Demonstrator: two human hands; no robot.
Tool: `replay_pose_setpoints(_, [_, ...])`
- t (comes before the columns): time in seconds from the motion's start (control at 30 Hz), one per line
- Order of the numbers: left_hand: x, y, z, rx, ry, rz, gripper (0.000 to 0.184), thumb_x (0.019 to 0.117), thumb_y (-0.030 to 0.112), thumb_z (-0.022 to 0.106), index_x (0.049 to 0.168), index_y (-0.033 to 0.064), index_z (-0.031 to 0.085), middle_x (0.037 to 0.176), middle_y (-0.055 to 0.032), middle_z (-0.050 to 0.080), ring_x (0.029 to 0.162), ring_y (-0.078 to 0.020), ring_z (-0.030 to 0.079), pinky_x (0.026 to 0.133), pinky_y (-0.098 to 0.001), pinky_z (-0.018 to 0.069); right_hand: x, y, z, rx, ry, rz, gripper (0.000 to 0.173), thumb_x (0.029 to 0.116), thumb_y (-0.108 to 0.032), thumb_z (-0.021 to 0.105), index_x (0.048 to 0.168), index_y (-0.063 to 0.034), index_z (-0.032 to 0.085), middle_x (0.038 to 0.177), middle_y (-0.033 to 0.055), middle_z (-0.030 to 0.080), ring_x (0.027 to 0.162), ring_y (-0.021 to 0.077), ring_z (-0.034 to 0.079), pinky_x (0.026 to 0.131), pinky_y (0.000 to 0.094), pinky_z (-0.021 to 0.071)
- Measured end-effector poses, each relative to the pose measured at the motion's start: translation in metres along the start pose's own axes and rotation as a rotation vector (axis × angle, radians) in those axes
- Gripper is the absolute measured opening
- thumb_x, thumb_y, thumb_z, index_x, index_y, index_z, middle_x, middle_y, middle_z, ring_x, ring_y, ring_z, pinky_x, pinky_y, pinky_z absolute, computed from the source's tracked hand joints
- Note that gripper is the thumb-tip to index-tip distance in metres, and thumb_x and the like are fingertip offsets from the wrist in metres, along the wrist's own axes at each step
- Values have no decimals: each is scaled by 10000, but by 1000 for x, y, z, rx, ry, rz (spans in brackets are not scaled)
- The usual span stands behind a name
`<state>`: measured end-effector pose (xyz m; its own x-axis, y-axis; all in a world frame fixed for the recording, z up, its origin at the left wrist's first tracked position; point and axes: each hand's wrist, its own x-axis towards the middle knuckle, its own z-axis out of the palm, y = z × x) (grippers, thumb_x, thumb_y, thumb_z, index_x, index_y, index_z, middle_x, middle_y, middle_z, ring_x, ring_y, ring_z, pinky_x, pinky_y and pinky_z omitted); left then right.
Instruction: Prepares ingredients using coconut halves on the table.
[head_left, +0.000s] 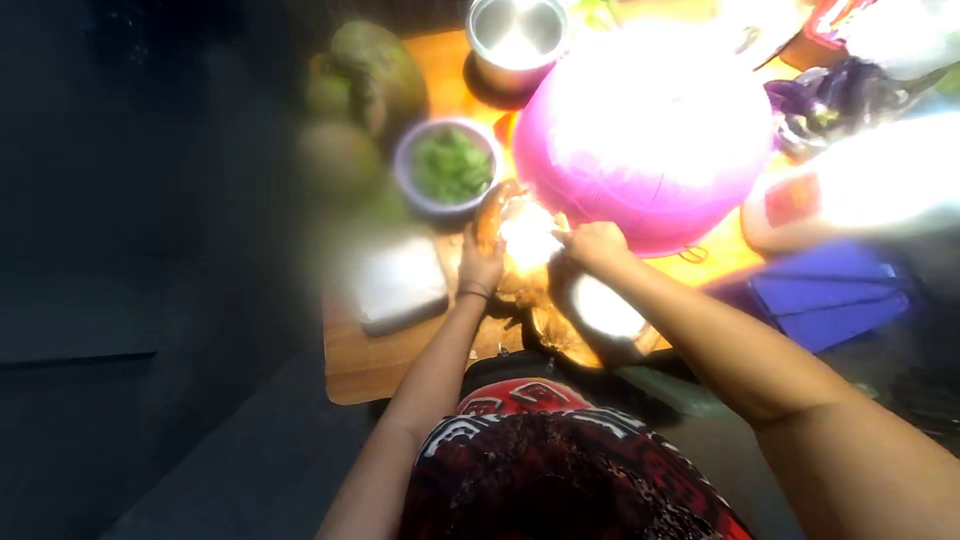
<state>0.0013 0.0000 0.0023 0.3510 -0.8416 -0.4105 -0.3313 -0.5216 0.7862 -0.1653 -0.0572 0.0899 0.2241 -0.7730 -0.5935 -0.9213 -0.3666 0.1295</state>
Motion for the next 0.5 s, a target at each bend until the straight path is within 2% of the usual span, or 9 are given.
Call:
replay_pose_setpoints(0.03, [1, 0, -1, 1, -5, -5, 815, 992, 453, 652, 1628, 177, 223, 1431, -225, 560, 1202, -390, 635, 995, -596, 503, 3, -2, -2, 2, 35, -15, 454, 1053, -76, 483, 1497, -156, 537, 1190, 299, 669, 1077, 495, 663, 833, 630, 518])
replay_pose_setpoints(0.1, [2, -2, -1, 6, -15, -3, 816, 991, 456, 652, 1627, 179, 223, 1441, -226, 551, 1208, -390, 630, 998, -595, 501, 14, 2, 3, -4, 111, -28, 555, 1040, -55, 488, 1571, -211, 448, 1221, 328, 637, 1035, 520, 660, 793, 638, 522])
replay_pose_setpoints(0.2, [2, -2, -2, 11, -29, -4, 821, 990, 466, 645, 1631, 188, 214, 1448, -221, 543, 1186, -385, 641, 978, -589, 516, 16, 13, 17, -2, 101, -5, 512, 1058, -100, 477, 1555, -224, 473, 1184, 318, 665, 1049, 519, 663, 803, 650, 518])
replay_pose_setpoints(0.33, [3, -4, 0, 0, -18, 5, 814, 991, 467, 639, 1631, 190, 219, 1449, -213, 547, 1185, -376, 645, 983, -590, 516, 0, 10, 14, -13, 68, -12, 418, 1071, -123, 483, 1479, -162, 565, 1168, 295, 687, 1075, 496, 671, 823, 646, 519])
replay_pose_setpoints(0.43, [4, -6, 1, 3, -19, -2, 830, 984, 480, 645, 1633, 185, 220, 1446, -212, 551, 1189, -379, 644, 986, -589, 517, 9, 7, 7, -33, 156, -34, 537, 1059, -72, 469, 1570, -236, 457, 1231, 317, 642, 1033, 520, 662, 791, 641, 519])
replay_pose_setpoints(0.5, [4, -5, 1, 12, -21, -3, 829, 984, 487, 643, 1633, 187, 222, 1441, -210, 557, 1186, -378, 646, 981, -586, 518, 17, 13, 10, -58, 200, -42, 555, 1055, -66, 463, 1576, -256, 448, 1222, 315, 645, 1013, 514, 669, 770, 635, 523])
